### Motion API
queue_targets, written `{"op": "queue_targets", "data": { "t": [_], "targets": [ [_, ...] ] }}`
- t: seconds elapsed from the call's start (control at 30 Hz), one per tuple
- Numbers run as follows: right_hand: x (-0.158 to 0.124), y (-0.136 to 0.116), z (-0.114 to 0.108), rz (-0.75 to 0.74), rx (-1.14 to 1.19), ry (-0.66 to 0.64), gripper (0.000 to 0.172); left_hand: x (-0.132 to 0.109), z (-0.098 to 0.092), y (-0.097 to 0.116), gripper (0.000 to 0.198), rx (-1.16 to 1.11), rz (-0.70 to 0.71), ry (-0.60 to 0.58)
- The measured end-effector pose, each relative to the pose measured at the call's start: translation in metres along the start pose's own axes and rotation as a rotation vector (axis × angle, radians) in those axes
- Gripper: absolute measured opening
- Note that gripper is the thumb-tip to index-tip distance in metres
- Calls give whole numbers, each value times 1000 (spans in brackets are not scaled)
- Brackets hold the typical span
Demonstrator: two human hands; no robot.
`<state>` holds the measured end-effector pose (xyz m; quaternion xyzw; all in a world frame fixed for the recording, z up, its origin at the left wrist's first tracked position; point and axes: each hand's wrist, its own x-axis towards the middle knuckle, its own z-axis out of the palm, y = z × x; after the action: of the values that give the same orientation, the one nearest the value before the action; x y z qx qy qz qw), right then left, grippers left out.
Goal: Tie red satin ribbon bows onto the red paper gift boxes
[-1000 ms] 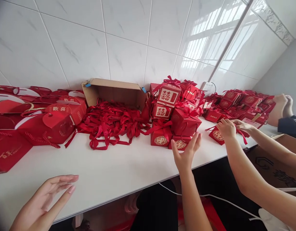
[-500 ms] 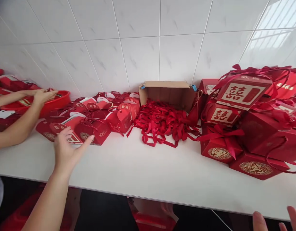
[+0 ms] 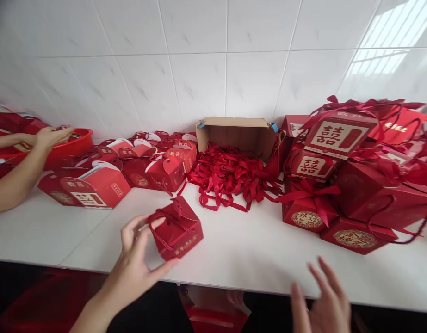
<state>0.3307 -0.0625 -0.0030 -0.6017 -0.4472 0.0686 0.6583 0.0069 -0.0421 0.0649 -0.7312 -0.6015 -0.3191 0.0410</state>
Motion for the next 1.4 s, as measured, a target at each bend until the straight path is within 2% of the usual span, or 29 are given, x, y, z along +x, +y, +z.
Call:
{"op": "queue_targets", "data": {
  "t": [0.03,0.1,0.17,0.2,0.27,0.33,0.43,0.5,0.6,0.73,0.8,0.87,0.93,1.03,1.1,1.13,1.2,1.23,1.27,1.33,1.4],
  "targets": [
    [-5,-15,9,-32,41,-40,43,-4,7,14,72,-24,35,-10],
    [-14,-40,28,-99,137,-249,48,-9,21,38,78,-56,102,6],
    [-21,-58,45,-162,205,-422,58,-10,32,53,78,-77,148,41],
    [-23,-65,52,-163,210,-476,55,-11,35,57,77,-89,163,55],
    [-23,-75,61,-142,222,-477,44,-11,38,60,74,-130,172,86],
    [-19,-81,65,-137,233,-421,33,-12,38,58,68,-193,155,122],
    [-14,-83,65,-144,261,-383,26,-14,40,54,58,-310,132,189],
    [-13,-82,64,-104,295,-396,18,-16,43,53,58,-350,129,230],
    [-16,-77,62,81,391,-420,6,-22,51,55,63,-388,51,257],
    [-15,-63,66,469,728,-404,20,-31,61,55,62,-420,-22,271],
    [-10,-52,68,713,921,-398,24,-33,63,49,57,-388,-13,264],
    [-4,-40,67,916,987,-378,20,-33,61,41,47,-329,14,215],
    [3,-30,63,954,930,-301,21,-33,56,32,32,-212,69,169],
    [11,-21,53,723,745,-61,39,-34,49,22,12,-21,91,205],
    [18,-19,46,520,577,65,45,-34,44,18,10,13,53,273],
    [22,-19,44,426,492,77,45,-33,42,15,13,-3,22,303],
    [36,-21,44,251,351,-1,45,-27,37,11,26,-99,-40,328],
    [46,-23,47,165,295,-75,45,-21,34,10,37,-172,-68,295],
    [56,-26,51,80,246,-153,47,-14,31,8,50,-253,-93,234],
    [81,-34,67,-113,139,-285,53,4,26,9,79,-406,-132,37],
    [106,-43,92,-292,55,-289,62,19,24,13,102,-521,-156,-120]
  ]
}}
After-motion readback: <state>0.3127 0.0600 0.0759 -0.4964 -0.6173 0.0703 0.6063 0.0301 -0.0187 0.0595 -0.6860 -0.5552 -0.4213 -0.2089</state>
